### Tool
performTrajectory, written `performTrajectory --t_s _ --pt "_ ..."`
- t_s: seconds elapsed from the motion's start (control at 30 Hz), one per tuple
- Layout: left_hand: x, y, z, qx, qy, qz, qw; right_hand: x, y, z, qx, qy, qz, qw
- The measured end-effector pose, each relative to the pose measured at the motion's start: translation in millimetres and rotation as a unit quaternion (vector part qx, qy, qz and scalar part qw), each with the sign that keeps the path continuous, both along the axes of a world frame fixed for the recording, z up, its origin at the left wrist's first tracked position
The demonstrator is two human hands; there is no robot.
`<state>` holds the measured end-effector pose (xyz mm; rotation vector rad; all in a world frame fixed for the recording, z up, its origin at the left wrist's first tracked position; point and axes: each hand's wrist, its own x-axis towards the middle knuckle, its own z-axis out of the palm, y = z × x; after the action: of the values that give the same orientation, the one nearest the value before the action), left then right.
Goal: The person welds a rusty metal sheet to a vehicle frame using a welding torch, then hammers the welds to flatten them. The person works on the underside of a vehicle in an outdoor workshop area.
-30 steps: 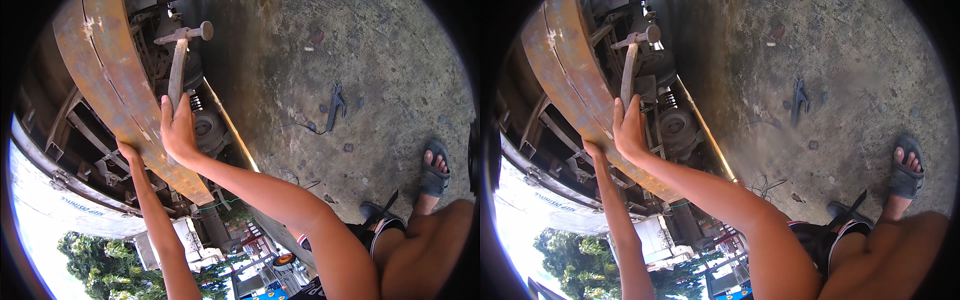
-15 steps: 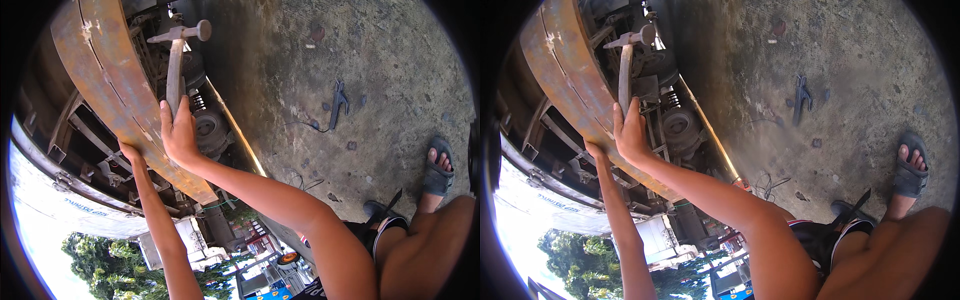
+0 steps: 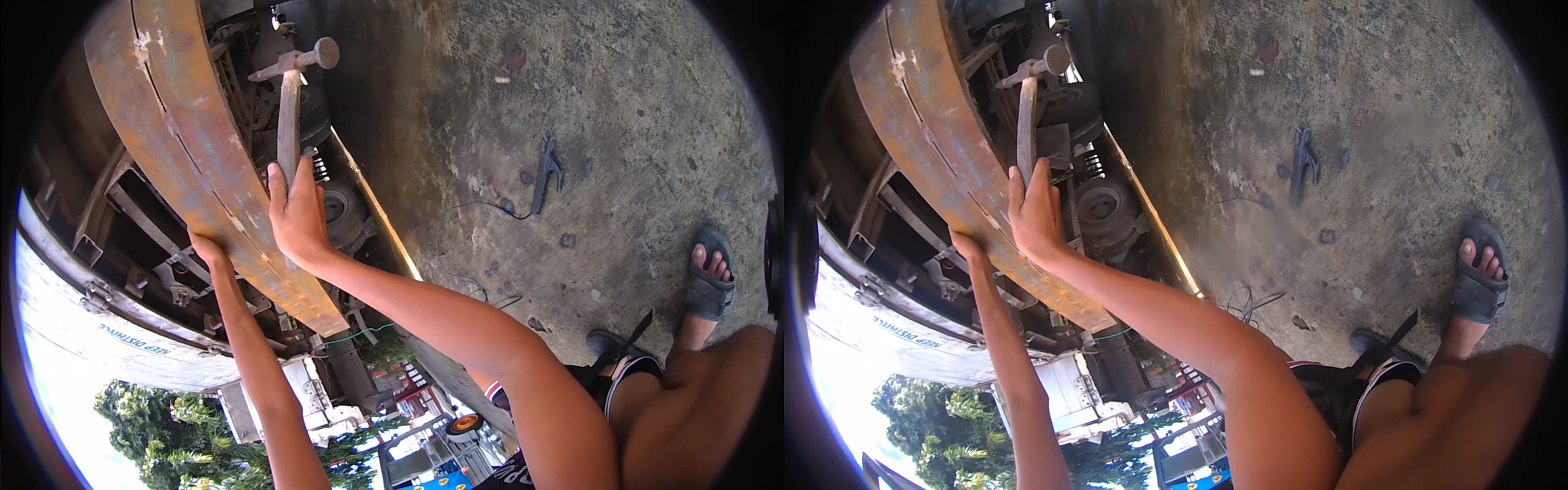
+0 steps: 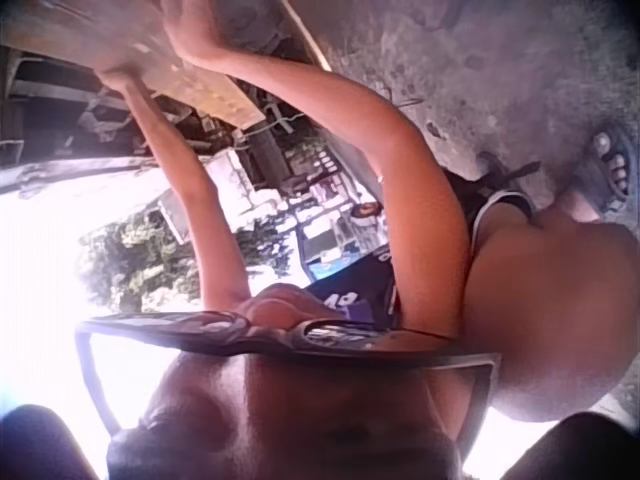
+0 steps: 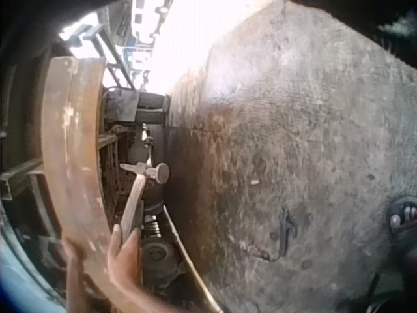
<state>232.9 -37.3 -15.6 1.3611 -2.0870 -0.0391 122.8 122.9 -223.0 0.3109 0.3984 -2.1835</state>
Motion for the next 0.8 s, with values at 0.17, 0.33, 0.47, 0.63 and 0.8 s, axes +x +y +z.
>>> performTrajectory --t_s 0.17,0.33,0.47,0.63,0.8 --pt "1.1 -0.5 0.8 -0.007 0.011 0.000 1.000 -1.9 -2.7 1.3 -0.037 -0.020 0.001 0.999" --pt "1.1 -0.8 -0.5 0.001 0.026 -0.002 1.000 -5.4 -4.7 2.7 0.010 0.009 -0.056 0.998" --pt "-0.9 0.4 -0.3 -0.014 0.011 0.002 1.000 -6.2 -1.7 3.5 -0.034 -0.030 -0.033 0.998" --pt "1.6 -0.8 0.1 -0.001 0.017 -0.009 1.000 -9.7 -3.9 -0.9 0.017 0.023 -0.040 0.999" --pt "1.5 -0.6 1.5 -0.010 -0.006 -0.003 1.000 -13.0 -4.0 -1.4 -0.024 -0.022 -0.060 0.998"
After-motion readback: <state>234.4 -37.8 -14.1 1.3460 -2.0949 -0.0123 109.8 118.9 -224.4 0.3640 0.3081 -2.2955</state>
